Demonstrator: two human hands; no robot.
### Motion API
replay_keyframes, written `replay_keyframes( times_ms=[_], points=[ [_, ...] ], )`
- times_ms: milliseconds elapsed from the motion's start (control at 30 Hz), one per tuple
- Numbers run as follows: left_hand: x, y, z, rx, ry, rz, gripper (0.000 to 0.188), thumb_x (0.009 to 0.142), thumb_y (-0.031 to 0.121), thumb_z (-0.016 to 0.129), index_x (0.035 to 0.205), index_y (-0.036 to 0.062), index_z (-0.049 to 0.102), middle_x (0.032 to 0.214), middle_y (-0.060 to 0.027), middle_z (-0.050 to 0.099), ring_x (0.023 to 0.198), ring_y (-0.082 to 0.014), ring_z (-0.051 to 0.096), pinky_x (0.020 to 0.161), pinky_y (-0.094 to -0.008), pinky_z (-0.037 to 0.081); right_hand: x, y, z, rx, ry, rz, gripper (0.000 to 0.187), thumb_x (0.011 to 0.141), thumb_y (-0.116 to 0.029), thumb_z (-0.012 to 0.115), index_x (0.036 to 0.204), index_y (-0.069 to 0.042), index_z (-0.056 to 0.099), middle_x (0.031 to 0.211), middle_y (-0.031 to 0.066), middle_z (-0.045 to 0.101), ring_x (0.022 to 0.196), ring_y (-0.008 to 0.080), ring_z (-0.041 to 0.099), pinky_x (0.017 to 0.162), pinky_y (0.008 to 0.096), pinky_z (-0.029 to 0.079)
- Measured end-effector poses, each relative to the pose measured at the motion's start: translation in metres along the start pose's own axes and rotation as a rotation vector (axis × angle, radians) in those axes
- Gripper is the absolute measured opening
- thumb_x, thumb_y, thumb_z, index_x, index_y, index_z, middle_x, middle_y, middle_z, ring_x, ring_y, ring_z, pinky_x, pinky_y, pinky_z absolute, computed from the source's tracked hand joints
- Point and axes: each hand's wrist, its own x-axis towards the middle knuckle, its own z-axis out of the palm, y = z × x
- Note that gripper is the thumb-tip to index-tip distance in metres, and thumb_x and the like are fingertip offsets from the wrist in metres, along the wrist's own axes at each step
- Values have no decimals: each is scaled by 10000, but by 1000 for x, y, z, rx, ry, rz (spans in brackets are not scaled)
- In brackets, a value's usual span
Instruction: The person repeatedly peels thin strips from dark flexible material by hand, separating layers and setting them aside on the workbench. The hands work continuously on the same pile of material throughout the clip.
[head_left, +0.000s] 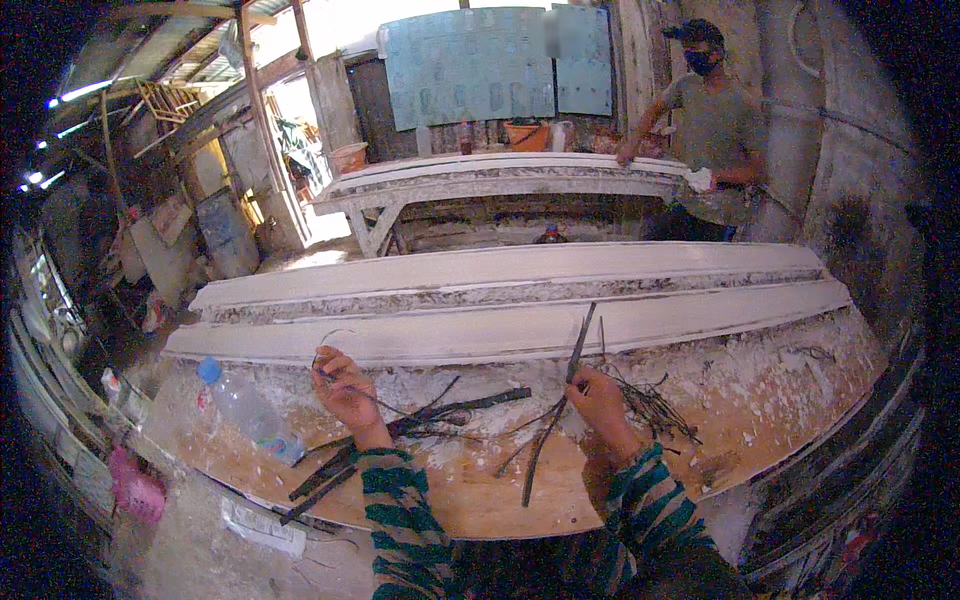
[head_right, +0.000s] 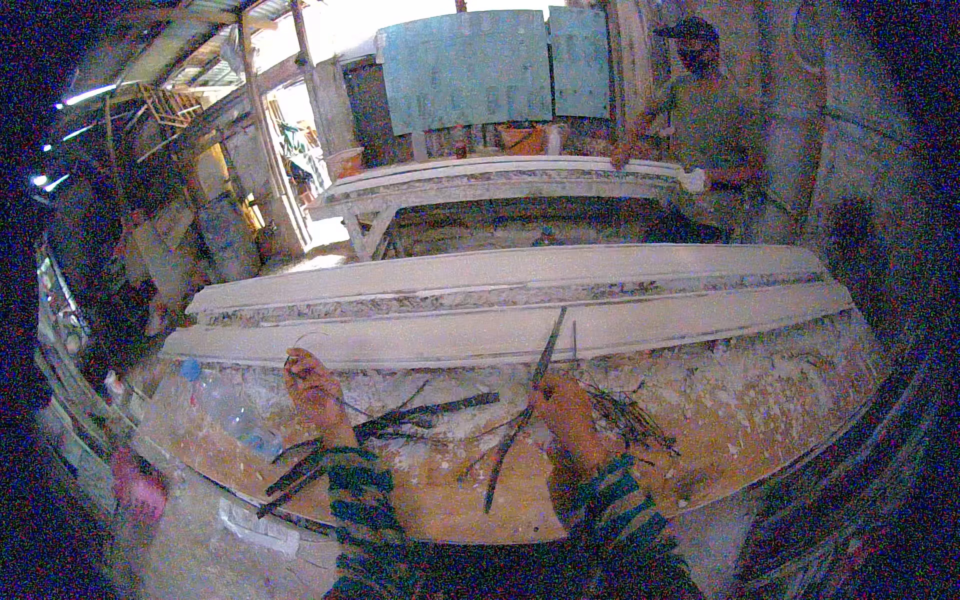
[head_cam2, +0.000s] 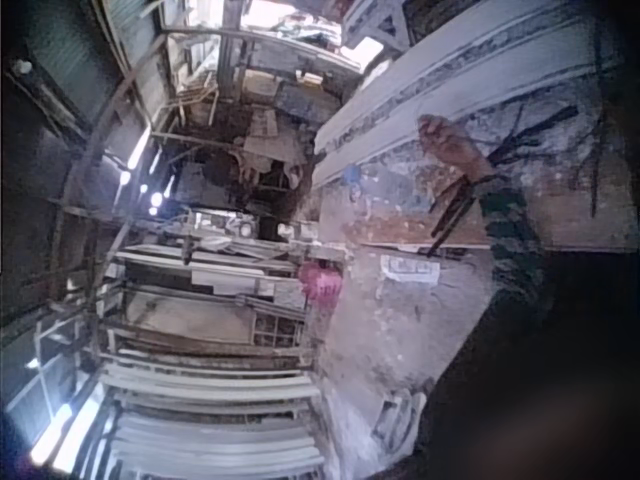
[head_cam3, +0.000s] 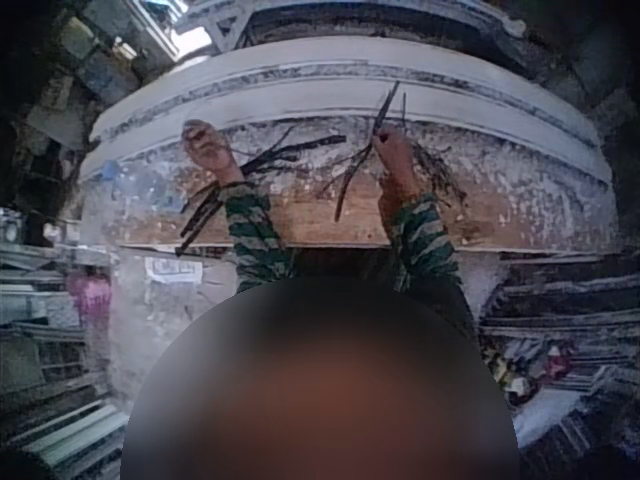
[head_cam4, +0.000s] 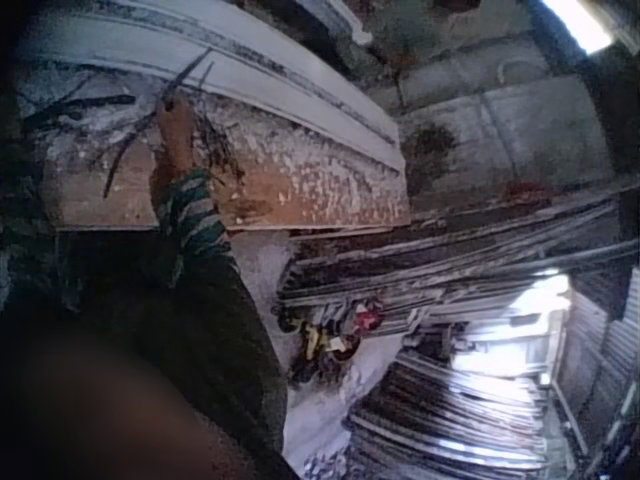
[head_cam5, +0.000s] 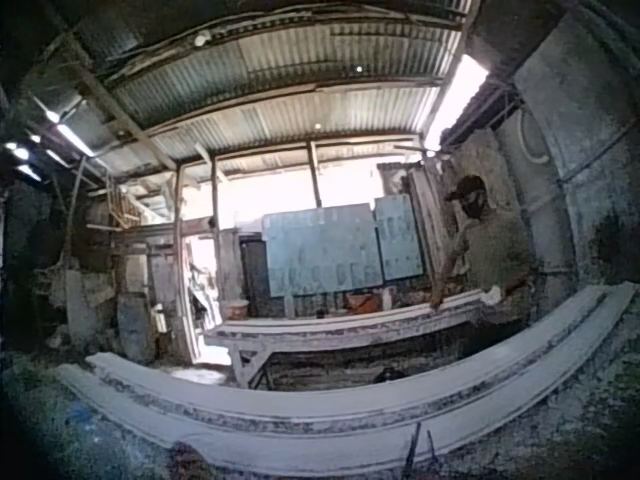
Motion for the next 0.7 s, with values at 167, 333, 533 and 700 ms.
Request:
replay_keyframes(
  times_ms=[167, 333, 533, 700],
  points=[
    [7, -13, -7, 70, 109, -36, 167, 863, 153, 444, 950, 30, 515, 1132, -74, 483, 871, -167, 505, 606, -282, 495, -3, -3, 2, 78, -72, -121, 161, 698, -143, 657, 799, -43, 582, 750, 110, 592, 635, 217, 563, 577, 324, 456],
    [9, -50, -18, 453, 406, -200, 217, 865, 217, 447, 977, 45, 517, 991, -72, 523, 769, -149, 531, 481, -231, 470, -6, -3, 13, 107, 2, -247, 201, 725, -142, 653, 900, -66, 591, 719, 97, 574, 598, 202, 546, 546, 310, 446],
    [-4, -101, -31, 1045, 548, -552, 254, 823, 271, 518, 966, 62, 525, 859, -81, 572, 528, -98, 511, 359, -180, 386, -5, -7, 11, 74, -19, -102, 228, 772, -161, 624, 986, -105, 572, 681, 63, 558, 500, 151, 478, 479, 289, 407],
    [-6, -129, -35, 1091, 488, -905, 291, 797, 300, 560, 942, 48, 547, 863, -87, 599, 455, -62, 460, 350, -182, 351, -11, -26, 1, 646, 10, 5, 311, 844, -167, 546, 1148, -121, 503, 955, 41, 554, 728, 113, 498, 589, 277, 426]
  ],
)
